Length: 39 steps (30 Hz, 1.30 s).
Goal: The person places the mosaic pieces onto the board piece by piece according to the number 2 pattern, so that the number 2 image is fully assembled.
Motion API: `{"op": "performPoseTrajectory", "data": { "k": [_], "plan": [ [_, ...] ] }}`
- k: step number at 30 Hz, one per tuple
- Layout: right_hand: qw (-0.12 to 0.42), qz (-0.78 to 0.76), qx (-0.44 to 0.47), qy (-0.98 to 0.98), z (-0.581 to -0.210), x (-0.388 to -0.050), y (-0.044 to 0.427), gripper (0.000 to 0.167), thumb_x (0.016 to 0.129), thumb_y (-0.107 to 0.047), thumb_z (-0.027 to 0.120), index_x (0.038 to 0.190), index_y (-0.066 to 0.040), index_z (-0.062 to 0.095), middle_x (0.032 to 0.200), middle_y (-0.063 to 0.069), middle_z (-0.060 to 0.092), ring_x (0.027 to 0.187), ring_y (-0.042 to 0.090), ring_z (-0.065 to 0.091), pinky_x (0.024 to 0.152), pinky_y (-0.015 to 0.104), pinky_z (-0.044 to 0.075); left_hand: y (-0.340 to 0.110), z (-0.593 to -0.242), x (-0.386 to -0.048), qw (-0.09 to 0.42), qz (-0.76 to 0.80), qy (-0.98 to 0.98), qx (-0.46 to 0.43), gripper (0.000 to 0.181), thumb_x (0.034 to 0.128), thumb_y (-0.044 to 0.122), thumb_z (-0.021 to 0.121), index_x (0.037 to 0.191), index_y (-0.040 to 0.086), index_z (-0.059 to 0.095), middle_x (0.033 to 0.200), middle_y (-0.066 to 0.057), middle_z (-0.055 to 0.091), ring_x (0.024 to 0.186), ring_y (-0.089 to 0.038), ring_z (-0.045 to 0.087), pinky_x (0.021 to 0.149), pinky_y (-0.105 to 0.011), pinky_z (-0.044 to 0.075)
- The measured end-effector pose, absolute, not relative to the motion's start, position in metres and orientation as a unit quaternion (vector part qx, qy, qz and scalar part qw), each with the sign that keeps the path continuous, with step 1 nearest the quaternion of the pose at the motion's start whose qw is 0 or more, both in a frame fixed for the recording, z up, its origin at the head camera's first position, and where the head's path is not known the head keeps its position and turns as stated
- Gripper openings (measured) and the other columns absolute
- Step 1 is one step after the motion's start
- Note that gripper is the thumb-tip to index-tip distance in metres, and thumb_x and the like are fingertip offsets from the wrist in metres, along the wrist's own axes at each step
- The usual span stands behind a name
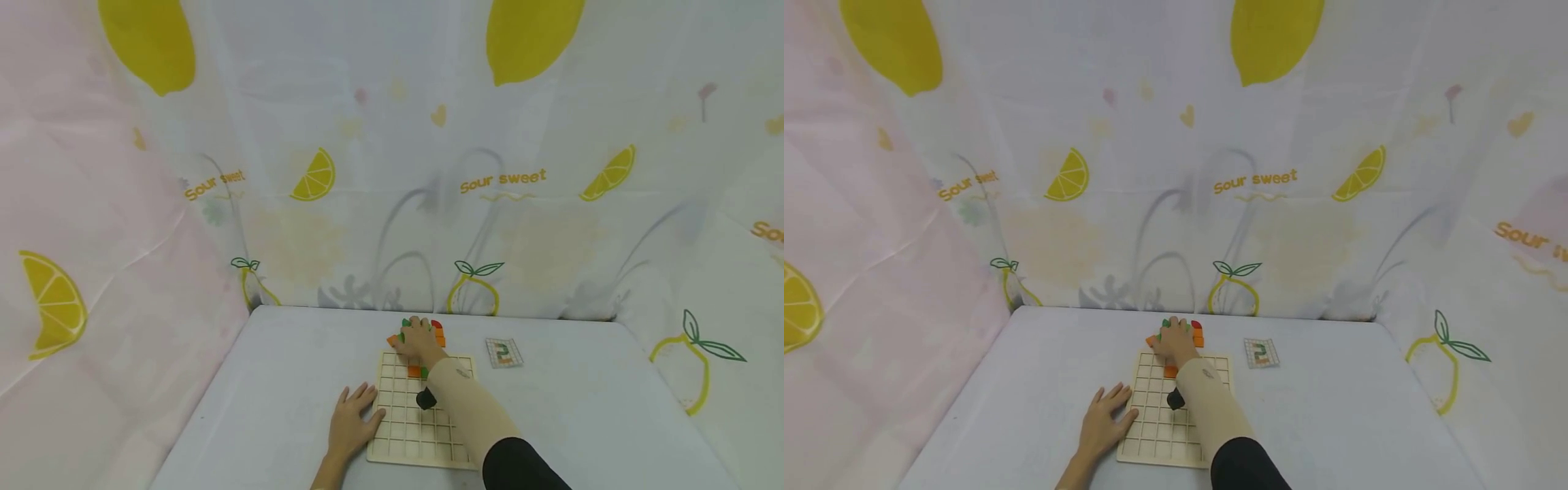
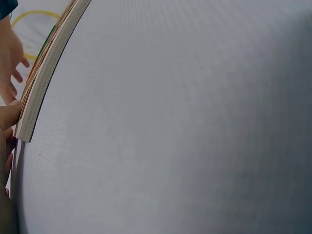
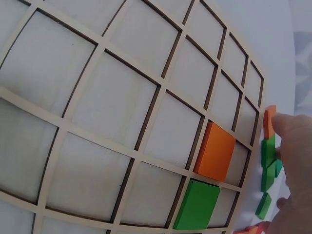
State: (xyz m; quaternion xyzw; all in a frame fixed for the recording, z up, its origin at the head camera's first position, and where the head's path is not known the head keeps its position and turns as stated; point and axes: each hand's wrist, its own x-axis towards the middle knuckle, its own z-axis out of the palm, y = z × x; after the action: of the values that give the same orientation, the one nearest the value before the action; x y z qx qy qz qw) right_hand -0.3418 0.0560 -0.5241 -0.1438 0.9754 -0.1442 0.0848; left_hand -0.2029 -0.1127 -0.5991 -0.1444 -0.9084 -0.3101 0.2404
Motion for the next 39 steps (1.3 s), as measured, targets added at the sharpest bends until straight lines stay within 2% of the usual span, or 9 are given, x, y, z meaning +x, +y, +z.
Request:
{"op": "performPoseTrajectory", "data": {
  "k": [4, 10, 16, 23, 26, 29, 33, 36, 39],
  "plan": [
    [0.109, -0.154, -0.135, 0.973, -0.522, -0.34, 0.057, 0.053, 0.096, -0.04, 0.046, 0.138, -0.008, 0.046, 0.15, 0.019, 0.028, 0.137, 0.044, 0.02, 0.111, 0.061, 0.02, -0.112, -0.597, -0.202, 0.241, -0.314, -0.906, -0.147, 0.038, 0.071, 0.021, 0.075, 0.103, 0.0, 0.071, 0.105, -0.011, 0.07, 0.103, -0.03, 0.064, 0.1, -0.056, 0.04],
    [0.096, -0.145, -0.141, 0.975, -0.522, -0.341, 0.056, 0.052, 0.096, -0.041, 0.046, 0.136, -0.007, 0.048, 0.146, 0.016, 0.036, 0.135, 0.041, 0.027, 0.11, 0.06, 0.023, -0.113, -0.596, -0.202, 0.234, -0.317, -0.908, -0.143, 0.038, 0.0712, 0.021, 0.076, 0.103, 0.0, 0.07, 0.105, -0.011, 0.07, 0.104, -0.031, 0.064, 0.1, -0.057, 0.04],
    [0.078, -0.16, -0.136, 0.975, -0.522, -0.342, 0.054, 0.049, 0.094, -0.044, 0.049, 0.125, -0.006, 0.053, 0.139, 0.015, 0.044, 0.128, 0.039, 0.034, 0.104, 0.062, 0.029, -0.114, -0.597, -0.202, 0.235, -0.308, -0.911, -0.142, 0.038, 0.0711, 0.021, 0.076, 0.103, 0.001, 0.071, 0.106, -0.011, 0.07, 0.104, -0.031, 0.064, 0.1, -0.057, 0.04],
    [0.116, -0.158, -0.132, 0.972, -0.522, -0.342, 0.05, 0.05, 0.099, -0.039, 0.041, 0.141, -0.012, 0.042, 0.149, 0.01, 0.035, 0.136, 0.04, 0.027, 0.107, 0.067, 0.02, -0.114, -0.6, -0.204, 0.238, -0.309, -0.909, -0.145, 0.039, 0.0706, 0.021, 0.075, 0.103, 0.0, 0.071, 0.105, -0.011, 0.07, 0.104, -0.031, 0.064, 0.1, -0.056, 0.04],
    [0.107, -0.144, -0.126, 0.976, -0.524, -0.341, 0.05, 0.039, 0.1, -0.029, 0.042, 0.134, -0.013, 0.051, 0.141, 0.008, 0.045, 0.129, 0.038, 0.036, 0.105, 0.064, 0.026, -0.113, -0.601, -0.203, 0.236, -0.309, -0.91, -0.144, 0.039, 0.0705, 0.021, 0.075, 0.103, 0.001, 0.071, 0.105, -0.01, 0.07, 0.104, -0.03, 0.064, 0.1, -0.055, 0.04],
    [0.067, -0.132, -0.125, 0.981, -0.529, -0.342, 0.049, 0.024, 0.095, -0.016, 0.051, 0.116, -0.014, 0.063, 0.123, 0.009, 0.057, 0.111, 0.034, 0.046, 0.097, 0.056, 0.037, -0.113, -0.601, -0.203, 0.236, -0.306, -0.911, -0.144, 0.038, 0.0707, 0.021, 0.076, 0.103, 0.001, 0.071, 0.105, -0.01, 0.07, 0.104, -0.029, 0.064, 0.101, -0.055, 0.039],
    [0.029, -0.114, -0.132, 0.984, -0.536, -0.344, 0.049, 0.017, 0.087, -0.007, 0.063, 0.101, -0.016, 0.067, 0.103, 0.008, 0.059, 0.094, 0.029, 0.046, 0.088, 0.049, 0.041, -0.113, -0.599, -0.202, 0.243, -0.305, -0.91, -0.144, 0.038, 0.0706, 0.022, 0.075, 0.103, 0.001, 0.071, 0.105, -0.01, 0.07, 0.104, -0.029, 0.064, 0.101, -0.054, 0.039],
    [0.024, -0.113, -0.134, 0.984, -0.539, -0.345, 0.049, 0.021, 0.084, -0.006, 0.067, 0.102, -0.016, 0.067, 0.099, 0.008, 0.057, 0.094, 0.029, 0.047, 0.089, 0.049, 0.042, -0.113, -0.597, -0.202, 0.245, -0.305, -0.909, -0.145, 0.038, 0.0704, 0.021, 0.075, 0.102, 0.001, 0.071, 0.105, -0.01, 0.071, 0.103, -0.029, 0.064, 0.101, -0.054, 0.04],
    [0.031, -0.126, -0.135, 0.982, -0.539, -0.346, 0.05, 0.028, 0.084, -0.005, 0.067, 0.109, -0.016, 0.066, 0.103, 0.011, 0.056, 0.097, 0.031, 0.047, 0.093, 0.051, 0.042, -0.113, -0.597, -0.201, 0.244, -0.304, -0.91, -0.144, 0.038, 0.0706, 0.022, 0.076, 0.102, 0.001, 0.071, 0.105, -0.01, 0.071, 0.103, -0.029, 0.064, 0.1, -0.054, 0.04]
  ]
}}
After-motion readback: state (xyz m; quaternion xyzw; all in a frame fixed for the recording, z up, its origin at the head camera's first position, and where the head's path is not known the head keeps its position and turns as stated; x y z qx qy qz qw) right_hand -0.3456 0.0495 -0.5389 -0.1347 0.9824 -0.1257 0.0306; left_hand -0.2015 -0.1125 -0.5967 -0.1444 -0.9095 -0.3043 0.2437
